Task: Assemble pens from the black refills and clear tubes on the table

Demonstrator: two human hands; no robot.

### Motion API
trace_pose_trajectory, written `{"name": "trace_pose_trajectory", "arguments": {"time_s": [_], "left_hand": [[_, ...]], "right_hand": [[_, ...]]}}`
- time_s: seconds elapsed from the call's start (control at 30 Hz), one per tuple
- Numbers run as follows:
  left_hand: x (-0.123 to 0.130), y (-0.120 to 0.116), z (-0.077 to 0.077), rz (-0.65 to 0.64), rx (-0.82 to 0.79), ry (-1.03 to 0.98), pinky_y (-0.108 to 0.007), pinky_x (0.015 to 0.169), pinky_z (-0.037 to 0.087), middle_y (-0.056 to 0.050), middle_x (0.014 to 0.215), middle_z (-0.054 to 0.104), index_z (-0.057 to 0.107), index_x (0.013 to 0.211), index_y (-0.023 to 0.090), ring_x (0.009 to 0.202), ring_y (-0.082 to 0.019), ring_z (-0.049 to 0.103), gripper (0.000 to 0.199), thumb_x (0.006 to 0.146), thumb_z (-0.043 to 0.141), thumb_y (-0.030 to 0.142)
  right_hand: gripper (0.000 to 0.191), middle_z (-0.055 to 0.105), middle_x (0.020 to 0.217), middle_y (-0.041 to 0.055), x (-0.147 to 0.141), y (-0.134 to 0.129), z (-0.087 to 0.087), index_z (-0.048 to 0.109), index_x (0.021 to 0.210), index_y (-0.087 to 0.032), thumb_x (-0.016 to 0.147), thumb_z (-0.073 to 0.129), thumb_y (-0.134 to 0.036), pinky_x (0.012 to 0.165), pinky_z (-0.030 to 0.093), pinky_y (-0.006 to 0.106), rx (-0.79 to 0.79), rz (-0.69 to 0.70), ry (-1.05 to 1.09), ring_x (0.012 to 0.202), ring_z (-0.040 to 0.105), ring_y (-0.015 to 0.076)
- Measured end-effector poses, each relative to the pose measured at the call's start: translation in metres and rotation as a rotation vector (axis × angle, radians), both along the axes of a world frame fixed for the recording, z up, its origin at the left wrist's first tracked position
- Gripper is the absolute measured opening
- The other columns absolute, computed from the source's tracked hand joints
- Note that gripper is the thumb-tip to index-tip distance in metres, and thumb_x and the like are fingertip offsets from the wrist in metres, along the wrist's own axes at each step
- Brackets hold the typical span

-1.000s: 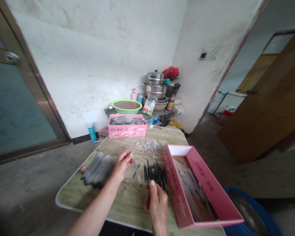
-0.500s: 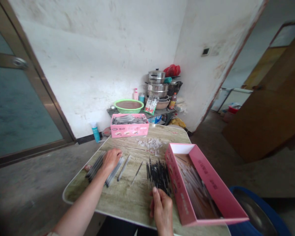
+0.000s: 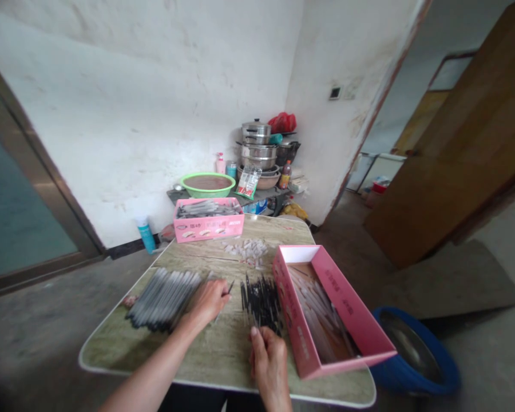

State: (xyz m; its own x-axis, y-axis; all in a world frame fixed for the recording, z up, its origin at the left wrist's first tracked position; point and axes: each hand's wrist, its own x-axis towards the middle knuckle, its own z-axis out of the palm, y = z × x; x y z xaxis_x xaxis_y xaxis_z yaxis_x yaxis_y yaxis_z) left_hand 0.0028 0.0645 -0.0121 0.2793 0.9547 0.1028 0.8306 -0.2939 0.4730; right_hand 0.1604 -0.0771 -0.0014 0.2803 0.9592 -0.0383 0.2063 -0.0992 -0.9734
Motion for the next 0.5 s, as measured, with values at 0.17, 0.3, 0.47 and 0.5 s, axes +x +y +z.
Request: {"name": "trace_pose_trajectory", "arguments": {"time_s": [0.17,0.3,0.47,0.5], "left_hand": [[0.003,0.003,-0.002,0.004,-0.017,0.047,-0.031,0.060,0.037,-0.016,0.070,0.069,0.068,0.067,0.016,0.068,-0.027,0.065,0.013,0.074,0.059,0.020],[0.005,0.012,-0.006,-0.015,-0.024,-0.076,-0.028,0.059,0.037,-0.009,0.060,0.066,0.064,0.056,0.018,0.062,-0.022,0.062,0.017,0.072,0.058,0.021],[0.009,0.021,-0.020,-0.128,-0.253,-0.639,-0.022,0.048,0.035,0.001,0.054,0.059,0.059,0.066,0.017,0.046,-0.013,0.052,0.017,0.075,0.058,0.032],[0.010,0.021,-0.023,-0.160,-0.330,-0.771,-0.021,0.045,0.034,0.002,0.054,0.058,0.058,0.070,0.017,0.044,-0.011,0.050,0.018,0.075,0.059,0.035]], "right_hand": [[0.047,0.043,0.041,-0.0053,0.003,-0.002,-0.004,0.044,0.057,-0.020,0.085,0.047,-0.057,0.035,0.025,0.019,0.022,-0.005,-0.024,0.033,0.038,0.0081],[0.046,0.044,0.041,-0.0048,0.003,-0.011,0.016,0.044,0.056,-0.019,0.087,0.048,-0.053,0.037,0.028,0.019,0.044,0.040,-0.080,0.036,0.041,0.0087],[0.036,0.050,0.049,-0.0036,0.051,-0.009,0.082,0.054,0.064,-0.018,0.088,0.050,-0.044,0.043,0.034,0.019,0.109,0.066,-0.351,0.044,0.048,0.0108],[0.035,0.051,0.049,-0.0035,0.068,-0.001,0.094,0.058,0.067,-0.018,0.089,0.049,-0.043,0.044,0.034,0.020,0.134,0.002,-0.461,0.045,0.049,0.0116]]}}
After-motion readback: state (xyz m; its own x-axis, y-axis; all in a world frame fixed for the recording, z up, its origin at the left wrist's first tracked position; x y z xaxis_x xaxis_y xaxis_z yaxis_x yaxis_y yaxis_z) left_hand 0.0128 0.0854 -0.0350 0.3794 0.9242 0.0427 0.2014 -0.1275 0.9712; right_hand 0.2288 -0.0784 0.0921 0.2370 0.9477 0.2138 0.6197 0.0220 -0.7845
